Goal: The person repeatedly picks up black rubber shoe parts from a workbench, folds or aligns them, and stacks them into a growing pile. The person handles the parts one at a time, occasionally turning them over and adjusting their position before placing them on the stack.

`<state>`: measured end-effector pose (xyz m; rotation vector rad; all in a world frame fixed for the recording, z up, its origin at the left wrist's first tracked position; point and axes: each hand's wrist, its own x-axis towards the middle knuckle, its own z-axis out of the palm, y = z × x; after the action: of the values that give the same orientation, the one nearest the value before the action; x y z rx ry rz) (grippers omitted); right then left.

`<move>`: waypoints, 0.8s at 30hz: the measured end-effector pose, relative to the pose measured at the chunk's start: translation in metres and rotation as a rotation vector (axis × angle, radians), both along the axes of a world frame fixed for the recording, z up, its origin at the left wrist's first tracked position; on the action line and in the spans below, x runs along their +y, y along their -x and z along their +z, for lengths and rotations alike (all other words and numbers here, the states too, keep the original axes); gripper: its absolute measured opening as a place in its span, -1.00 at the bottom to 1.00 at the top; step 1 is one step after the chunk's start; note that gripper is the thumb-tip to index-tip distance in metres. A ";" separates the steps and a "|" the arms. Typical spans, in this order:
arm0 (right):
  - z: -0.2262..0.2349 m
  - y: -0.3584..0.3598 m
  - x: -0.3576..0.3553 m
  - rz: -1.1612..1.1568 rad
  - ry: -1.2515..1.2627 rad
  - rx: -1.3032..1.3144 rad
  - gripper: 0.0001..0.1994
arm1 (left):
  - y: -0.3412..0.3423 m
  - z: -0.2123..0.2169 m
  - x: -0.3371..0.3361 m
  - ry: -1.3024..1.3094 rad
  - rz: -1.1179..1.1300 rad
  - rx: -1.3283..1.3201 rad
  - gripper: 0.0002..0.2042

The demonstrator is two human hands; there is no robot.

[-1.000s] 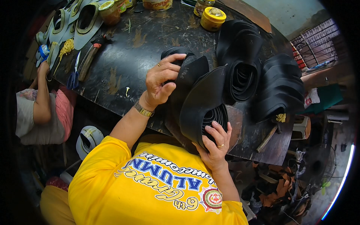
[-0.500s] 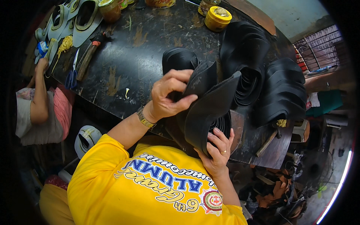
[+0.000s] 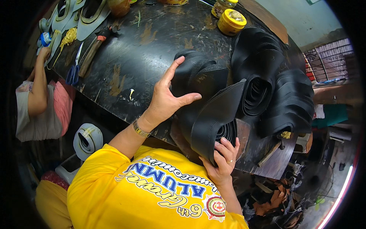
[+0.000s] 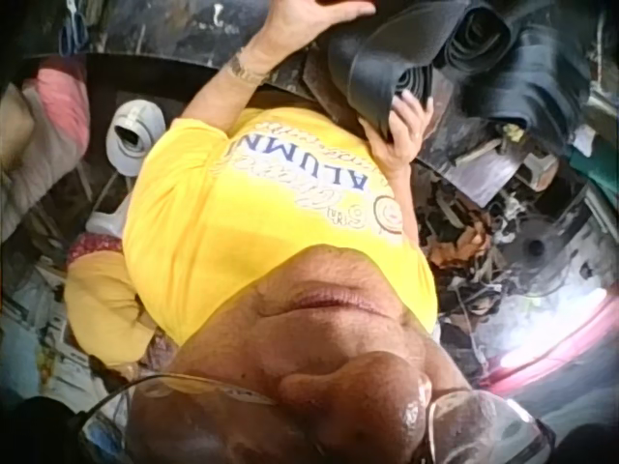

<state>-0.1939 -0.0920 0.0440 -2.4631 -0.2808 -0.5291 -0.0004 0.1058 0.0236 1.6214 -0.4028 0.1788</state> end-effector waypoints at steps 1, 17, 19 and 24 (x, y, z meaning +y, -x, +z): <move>0.000 0.000 0.000 -0.004 0.004 -0.001 -0.65 | 0.003 0.000 -0.001 0.124 -0.058 0.053 -0.13; 0.001 0.005 -0.012 0.052 0.018 0.077 -0.65 | 0.015 0.011 -0.004 0.040 -0.020 -0.291 -0.44; 0.000 0.005 -0.014 0.064 0.024 0.091 -0.62 | 0.016 0.011 -0.009 0.289 -0.104 -0.272 -0.23; 0.001 0.005 -0.014 0.048 0.035 0.094 -0.55 | 0.002 0.018 -0.003 0.555 -0.304 0.262 -0.09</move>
<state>-0.1992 -0.1056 0.0453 -2.5001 -0.3120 -0.3904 -0.0021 0.1024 0.0415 1.0049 -0.3527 -0.1445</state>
